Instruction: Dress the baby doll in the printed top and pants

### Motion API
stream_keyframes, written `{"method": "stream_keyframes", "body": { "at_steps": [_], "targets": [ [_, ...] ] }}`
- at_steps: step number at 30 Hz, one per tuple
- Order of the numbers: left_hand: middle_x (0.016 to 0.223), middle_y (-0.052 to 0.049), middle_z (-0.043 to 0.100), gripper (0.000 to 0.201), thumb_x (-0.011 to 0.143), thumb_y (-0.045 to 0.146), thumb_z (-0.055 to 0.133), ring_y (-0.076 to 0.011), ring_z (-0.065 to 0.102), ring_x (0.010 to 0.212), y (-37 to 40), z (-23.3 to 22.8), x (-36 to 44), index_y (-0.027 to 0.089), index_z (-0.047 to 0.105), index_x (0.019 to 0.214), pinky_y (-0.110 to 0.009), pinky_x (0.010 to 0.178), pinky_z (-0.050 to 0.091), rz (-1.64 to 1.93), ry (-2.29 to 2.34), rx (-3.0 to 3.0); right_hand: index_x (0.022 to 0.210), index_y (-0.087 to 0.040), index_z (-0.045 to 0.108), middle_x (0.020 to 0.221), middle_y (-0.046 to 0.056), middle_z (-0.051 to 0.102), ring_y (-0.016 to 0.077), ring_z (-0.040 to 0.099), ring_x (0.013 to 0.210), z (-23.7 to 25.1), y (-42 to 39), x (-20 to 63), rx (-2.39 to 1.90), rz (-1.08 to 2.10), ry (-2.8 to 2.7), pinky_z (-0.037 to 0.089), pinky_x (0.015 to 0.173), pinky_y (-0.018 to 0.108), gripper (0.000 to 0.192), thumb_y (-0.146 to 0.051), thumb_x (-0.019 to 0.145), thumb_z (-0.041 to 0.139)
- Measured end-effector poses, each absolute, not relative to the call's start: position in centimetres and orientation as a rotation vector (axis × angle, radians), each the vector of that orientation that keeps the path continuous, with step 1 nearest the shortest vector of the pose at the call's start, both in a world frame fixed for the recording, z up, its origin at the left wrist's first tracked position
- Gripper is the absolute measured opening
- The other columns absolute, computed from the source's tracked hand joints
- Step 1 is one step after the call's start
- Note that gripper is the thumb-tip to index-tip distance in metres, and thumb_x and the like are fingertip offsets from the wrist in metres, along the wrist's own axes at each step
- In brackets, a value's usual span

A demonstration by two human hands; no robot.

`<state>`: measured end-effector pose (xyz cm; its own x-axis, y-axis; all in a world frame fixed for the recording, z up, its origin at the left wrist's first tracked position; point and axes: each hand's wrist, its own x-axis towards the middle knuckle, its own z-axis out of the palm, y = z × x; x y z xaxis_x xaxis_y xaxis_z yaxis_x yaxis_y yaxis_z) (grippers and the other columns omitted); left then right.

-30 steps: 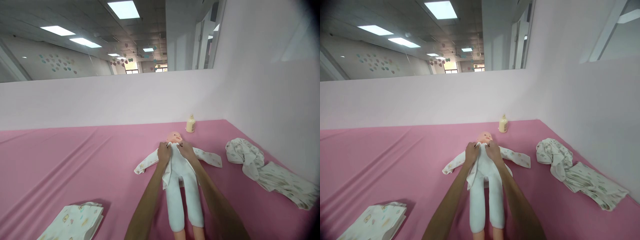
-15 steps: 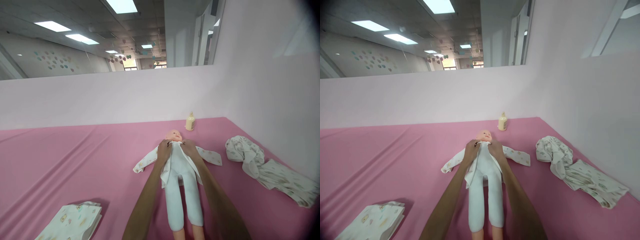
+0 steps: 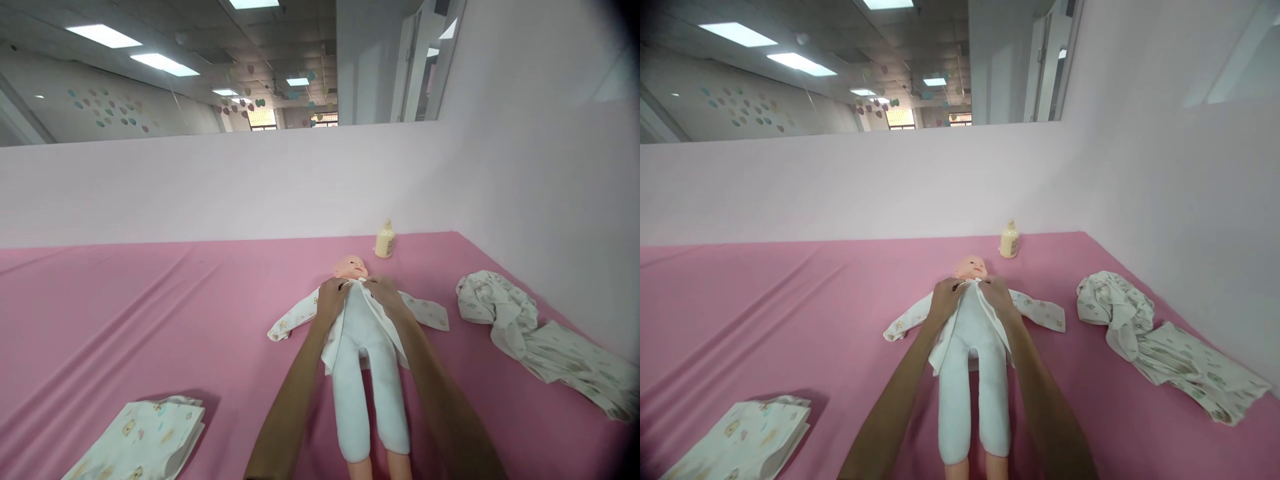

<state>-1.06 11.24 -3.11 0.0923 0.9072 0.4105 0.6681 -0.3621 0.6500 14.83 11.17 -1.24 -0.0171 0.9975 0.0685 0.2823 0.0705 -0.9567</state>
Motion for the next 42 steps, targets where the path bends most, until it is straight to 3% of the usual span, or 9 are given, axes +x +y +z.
{"method": "stream_keyframes", "body": {
  "at_steps": [7, 17, 21, 25, 32, 39, 42],
  "targets": [
    [0.076, -0.003, 0.065, 0.027, 0.090, 0.031, 0.046, -0.0159, 0.050, 0.071, 11.3, -3.0, -1.4, 0.018, 0.066, 0.076, -0.024, 0.067, 0.032, 1.106, 1.532, 2.047, 0.059, -0.024, 0.025, 0.058, -0.006, 0.018, 0.0093, 0.018, 0.054, -1.5, 11.4, 14.5, -1.337, 1.018, -1.449, 0.014, 0.049, 0.027, 0.035, -0.026, 0.078, 0.054],
    [0.068, -0.002, 0.061, 0.033, 0.093, 0.030, 0.041, -0.0155, 0.048, 0.065, 11.3, -3.0, -1.6, 0.018, 0.065, 0.075, -0.025, 0.064, 0.031, 1.095, 1.542, 2.118, 0.060, -0.024, 0.022, 0.059, -0.006, 0.016, 0.0087, 0.017, 0.054, -0.9, 10.9, 14.4, -1.347, 1.014, -1.451, 0.013, 0.049, 0.026, 0.037, -0.026, 0.079, 0.053],
    [0.082, -0.004, 0.069, 0.031, 0.093, 0.026, 0.041, -0.0168, 0.055, 0.075, 11.4, -3.1, -1.6, 0.019, 0.070, 0.084, -0.025, 0.070, 0.035, 1.114, 1.494, 2.127, 0.060, -0.023, 0.025, 0.058, -0.007, 0.018, 0.0084, 0.018, 0.053, -1.2, 11.1, 14.4, -1.339, 1.011, -1.447, 0.013, 0.049, 0.026, 0.033, -0.027, 0.078, 0.053],
    [0.086, -0.007, 0.071, 0.030, 0.093, 0.025, 0.043, -0.0184, 0.059, 0.078, 11.4, -3.2, -1.4, 0.017, 0.069, 0.081, -0.026, 0.072, 0.037, 1.094, 1.596, 2.071, 0.059, -0.023, 0.029, 0.056, -0.007, 0.020, 0.0088, 0.020, 0.052, -2.0, 11.6, 14.3, -1.321, 0.982, -1.432, 0.015, 0.049, 0.026, 0.031, -0.029, 0.078, 0.053],
    [0.103, -0.006, 0.072, 0.028, 0.092, 0.017, 0.043, -0.0198, 0.062, 0.091, 11.2, -3.6, -0.4, 0.019, 0.070, 0.100, -0.028, 0.079, 0.040, 1.171, 1.613, 2.056, 0.061, -0.020, 0.051, 0.060, -0.003, 0.047, 0.0135, 0.042, 0.061, -3.0, 12.5, 13.2, -1.291, 0.861, -1.457, 0.032, 0.058, 0.027, 0.020, -0.030, 0.078, 0.051],
    [0.087, -0.005, 0.071, 0.027, 0.095, 0.021, 0.044, -0.0175, 0.060, 0.078, 11.3, -3.9, -0.3, 0.018, 0.069, 0.085, -0.027, 0.069, 0.037, 1.169, 1.660, 2.082, 0.054, -0.021, 0.040, 0.054, -0.003, 0.041, 0.0144, 0.038, 0.057, -2.8, 11.8, 11.9, -1.312, 0.689, -1.586, 0.025, 0.057, 0.028, 0.029, -0.031, 0.080, 0.046],
    [0.087, -0.005, 0.071, 0.027, 0.096, 0.023, 0.044, -0.0168, 0.059, 0.076, 11.3, -3.9, -0.3, 0.018, 0.069, 0.086, -0.027, 0.067, 0.036, 1.194, 1.658, 2.065, 0.056, -0.021, 0.043, 0.055, -0.003, 0.043, 0.0149, 0.041, 0.059, -2.9, 11.8, 11.9, -1.319, 0.677, -1.594, 0.027, 0.058, 0.028, 0.026, -0.030, 0.081, 0.045]
  ]
}}
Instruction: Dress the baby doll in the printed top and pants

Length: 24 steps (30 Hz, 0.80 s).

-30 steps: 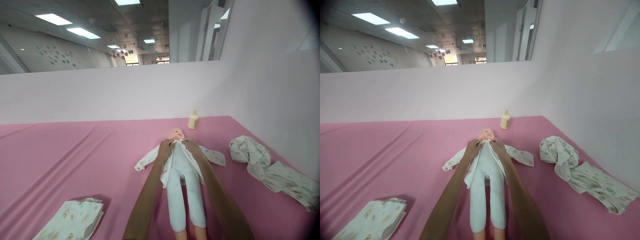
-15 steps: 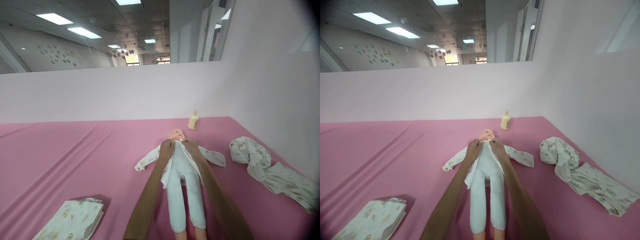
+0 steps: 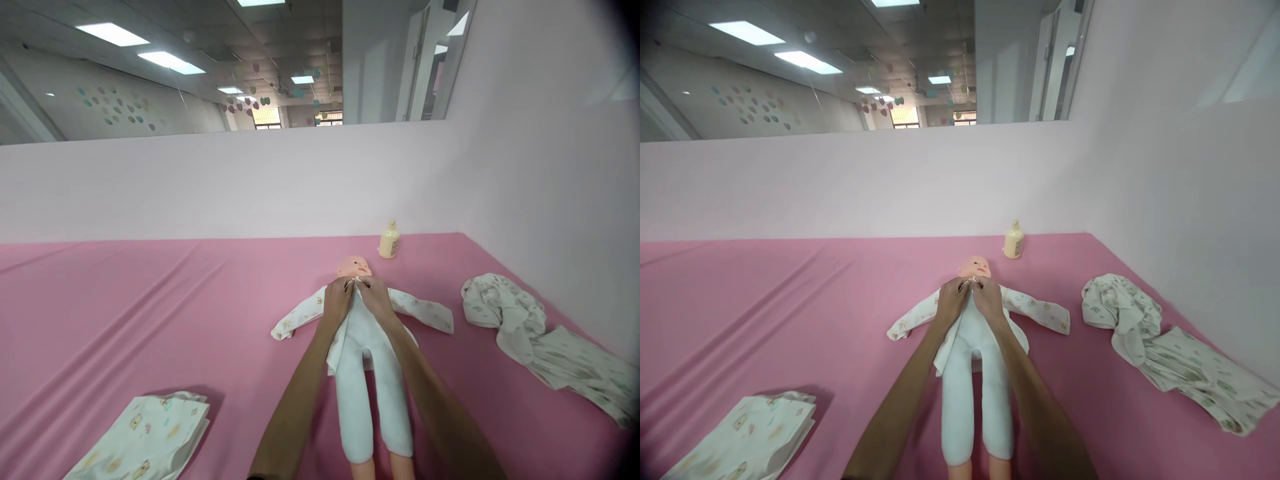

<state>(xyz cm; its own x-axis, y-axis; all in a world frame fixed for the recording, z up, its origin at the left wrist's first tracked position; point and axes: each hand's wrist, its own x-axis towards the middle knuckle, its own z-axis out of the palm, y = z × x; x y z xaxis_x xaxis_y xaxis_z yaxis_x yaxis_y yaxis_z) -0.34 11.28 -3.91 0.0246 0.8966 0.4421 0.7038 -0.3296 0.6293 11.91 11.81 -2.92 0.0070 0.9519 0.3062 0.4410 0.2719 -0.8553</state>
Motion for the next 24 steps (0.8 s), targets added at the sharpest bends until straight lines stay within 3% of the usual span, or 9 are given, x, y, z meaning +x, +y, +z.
{"method": "stream_keyframes", "body": {
  "at_steps": [10, 13, 18, 24],
  "targets": [
    [0.084, -0.006, 0.070, 0.026, 0.091, 0.018, 0.045, -0.0156, 0.055, 0.071, 11.6, -4.5, -0.1, 0.016, 0.068, 0.080, -0.026, 0.064, 0.032, 1.226, 1.642, 2.105, 0.063, -0.021, 0.045, 0.067, 0.001, 0.055, 0.0165, 0.048, 0.065, -2.9, 11.3, 11.0, -1.507, 0.442, -1.773, 0.028, 0.060, 0.028, 0.026, -0.019, 0.089, 0.039],
    [0.077, -0.005, 0.068, 0.028, 0.091, 0.020, 0.044, -0.0144, 0.052, 0.067, 11.4, -4.3, -0.3, 0.015, 0.066, 0.076, -0.025, 0.063, 0.033, 1.258, 1.583, 2.072, 0.075, -0.019, 0.056, 0.083, 0.008, 0.063, 0.0191, 0.053, 0.077, -3.0, 10.8, 10.3, -1.590, 0.261, -1.857, 0.033, 0.068, 0.029, 0.027, -0.014, 0.091, 0.035],
    [0.072, -0.003, 0.067, 0.027, 0.088, 0.023, 0.047, -0.0125, 0.049, 0.063, 11.2, -3.9, -0.5, 0.014, 0.065, 0.071, -0.023, 0.060, 0.033, 1.294, 1.479, 1.888, 0.096, -0.015, 0.066, 0.101, 0.014, 0.061, 0.0243, 0.052, 0.103, -3.3, 10.5, 9.8, -1.582, 0.178, -1.916, 0.037, 0.089, 0.033, 0.030, -0.015, 0.093, 0.036],
    [0.072, -0.002, 0.066, 0.027, 0.086, 0.027, 0.048, -0.0127, 0.051, 0.066, 11.5, -4.3, -0.7, 0.014, 0.069, 0.077, -0.023, 0.061, 0.035, 1.347, 1.395, 1.810, 0.101, -0.013, 0.066, 0.107, 0.016, 0.062, 0.0248, 0.053, 0.106, -3.4, 10.1, 9.4, -1.534, 0.191, -1.929, 0.038, 0.094, 0.036, 0.032, -0.014, 0.093, 0.035]
  ]
}}
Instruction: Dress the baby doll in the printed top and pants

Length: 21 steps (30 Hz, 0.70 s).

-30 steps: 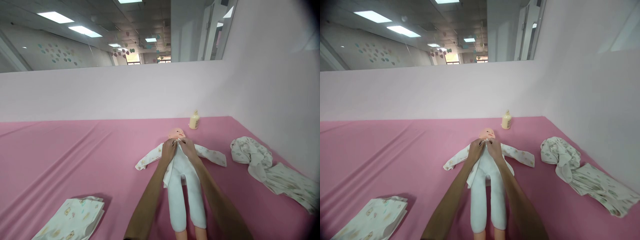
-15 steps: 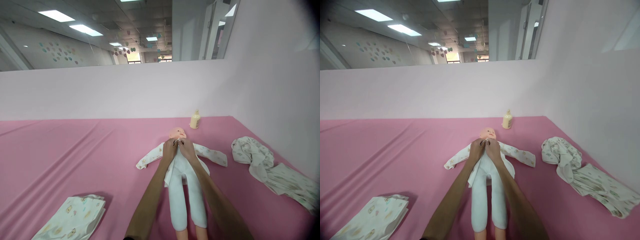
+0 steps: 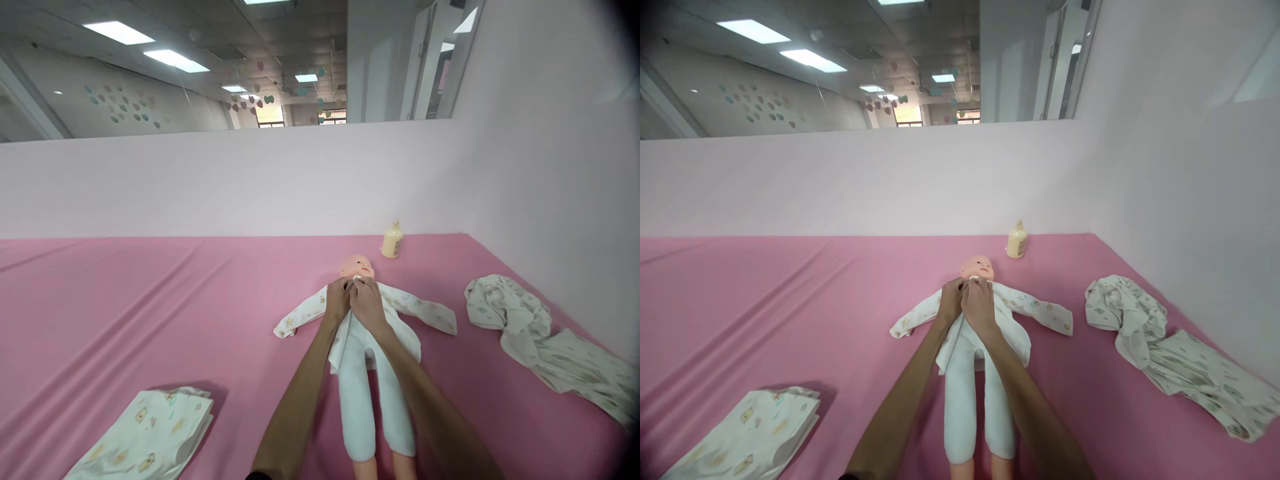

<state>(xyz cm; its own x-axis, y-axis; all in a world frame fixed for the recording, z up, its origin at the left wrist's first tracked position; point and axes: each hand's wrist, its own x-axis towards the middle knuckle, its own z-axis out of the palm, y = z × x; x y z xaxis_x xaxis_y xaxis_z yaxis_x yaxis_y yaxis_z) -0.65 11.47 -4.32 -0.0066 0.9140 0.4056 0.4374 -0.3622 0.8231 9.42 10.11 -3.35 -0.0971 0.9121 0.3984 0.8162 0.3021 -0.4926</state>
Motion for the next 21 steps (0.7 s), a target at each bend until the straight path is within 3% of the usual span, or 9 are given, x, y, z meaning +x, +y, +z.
{"method": "stream_keyframes", "body": {
  "at_steps": [5, 10, 15, 21],
  "targets": [
    [0.065, 0.000, 0.060, 0.027, 0.085, 0.029, 0.048, -0.0120, 0.047, 0.064, 11.7, -4.5, -0.8, 0.014, 0.063, 0.068, -0.022, 0.060, 0.035, 1.332, 1.383, 1.771, 0.098, -0.013, 0.068, 0.105, 0.015, 0.065, 0.0238, 0.055, 0.106, -3.5, 10.3, 9.2, -1.517, 0.237, -1.914, 0.038, 0.096, 0.035, 0.034, -0.012, 0.092, 0.035],
    [0.062, 0.002, 0.052, 0.027, 0.083, 0.030, 0.047, -0.0102, 0.043, 0.061, 11.8, -4.5, -1.4, 0.014, 0.054, 0.064, -0.021, 0.057, 0.033, 1.283, 1.279, 1.684, 0.111, -0.012, 0.067, 0.115, 0.015, 0.064, 0.0232, 0.053, 0.113, -3.7, 10.5, 9.2, -1.476, 0.281, -1.866, 0.037, 0.101, 0.035, 0.037, -0.014, 0.092, 0.036],
    [0.068, 0.001, 0.057, 0.026, 0.082, 0.033, 0.048, -0.0107, 0.048, 0.065, 11.8, -4.3, -1.9, 0.013, 0.062, 0.073, -0.021, 0.060, 0.039, 1.187, 1.153, 1.559, 0.108, -0.014, 0.068, 0.121, 0.013, 0.062, 0.0230, 0.051, 0.116, -3.8, 10.3, 9.0, -1.437, 0.337, -1.846, 0.037, 0.101, 0.034, 0.036, -0.015, 0.091, 0.037],
    [0.075, -0.002, 0.066, 0.025, 0.075, 0.024, 0.049, -0.0123, 0.057, 0.071, 11.8, -4.3, -1.8, 0.012, 0.070, 0.083, -0.022, 0.068, 0.045, 1.179, 1.095, 1.430, 0.097, -0.017, 0.068, 0.111, 0.011, 0.065, 0.0220, 0.053, 0.110, -3.7, 10.3, 9.2, -1.424, 0.368, -1.851, 0.038, 0.096, 0.032, 0.033, -0.013, 0.088, 0.037]
  ]
}}
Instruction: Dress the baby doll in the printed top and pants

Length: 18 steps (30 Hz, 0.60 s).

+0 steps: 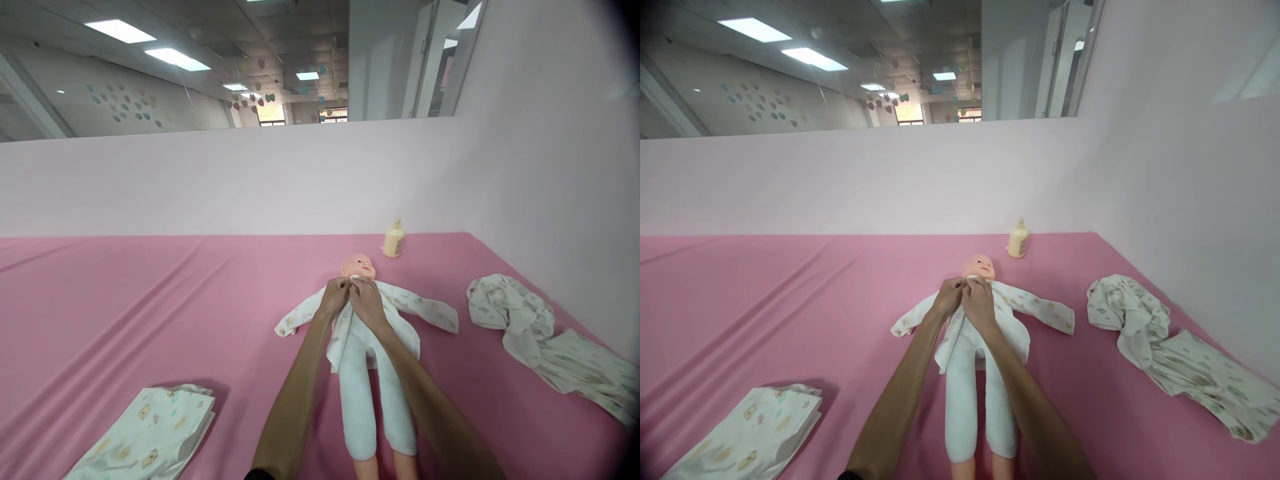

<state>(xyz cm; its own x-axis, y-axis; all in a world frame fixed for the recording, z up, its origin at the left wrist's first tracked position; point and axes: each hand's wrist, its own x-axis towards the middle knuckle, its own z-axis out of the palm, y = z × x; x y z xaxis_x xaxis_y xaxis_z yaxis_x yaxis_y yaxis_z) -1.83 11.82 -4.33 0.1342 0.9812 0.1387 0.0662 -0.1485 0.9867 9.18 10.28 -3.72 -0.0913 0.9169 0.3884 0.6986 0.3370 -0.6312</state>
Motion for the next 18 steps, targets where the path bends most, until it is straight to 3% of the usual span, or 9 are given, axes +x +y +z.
{"method": "stream_keyframes", "body": {
  "at_steps": [10, 18],
  "targets": [
    [0.071, 0.000, 0.062, 0.021, 0.076, 0.018, 0.042, -0.0115, 0.051, 0.066, 11.4, -3.8, -1.0, 0.014, 0.062, 0.070, -0.021, 0.061, 0.038, 1.197, 1.316, 1.664, 0.103, -0.014, 0.068, 0.113, 0.013, 0.065, 0.0232, 0.055, 0.107, -2.8, 9.9, 9.9, -1.517, 0.403, -1.756, 0.038, 0.093, 0.033, 0.035, -0.012, 0.088, 0.037],
    [0.073, -0.002, 0.066, 0.019, 0.079, 0.018, 0.047, -0.0134, 0.054, 0.069, 11.2, -3.3, -0.5, 0.016, 0.064, 0.070, -0.023, 0.063, 0.036, 1.154, 1.467, 1.786, 0.075, -0.018, 0.064, 0.091, 0.008, 0.069, 0.0203, 0.058, 0.096, -2.1, 10.4, 11.6, -1.487, 0.473, -1.830, 0.039, 0.082, 0.029, 0.031, -0.019, 0.091, 0.037]
  ]
}}
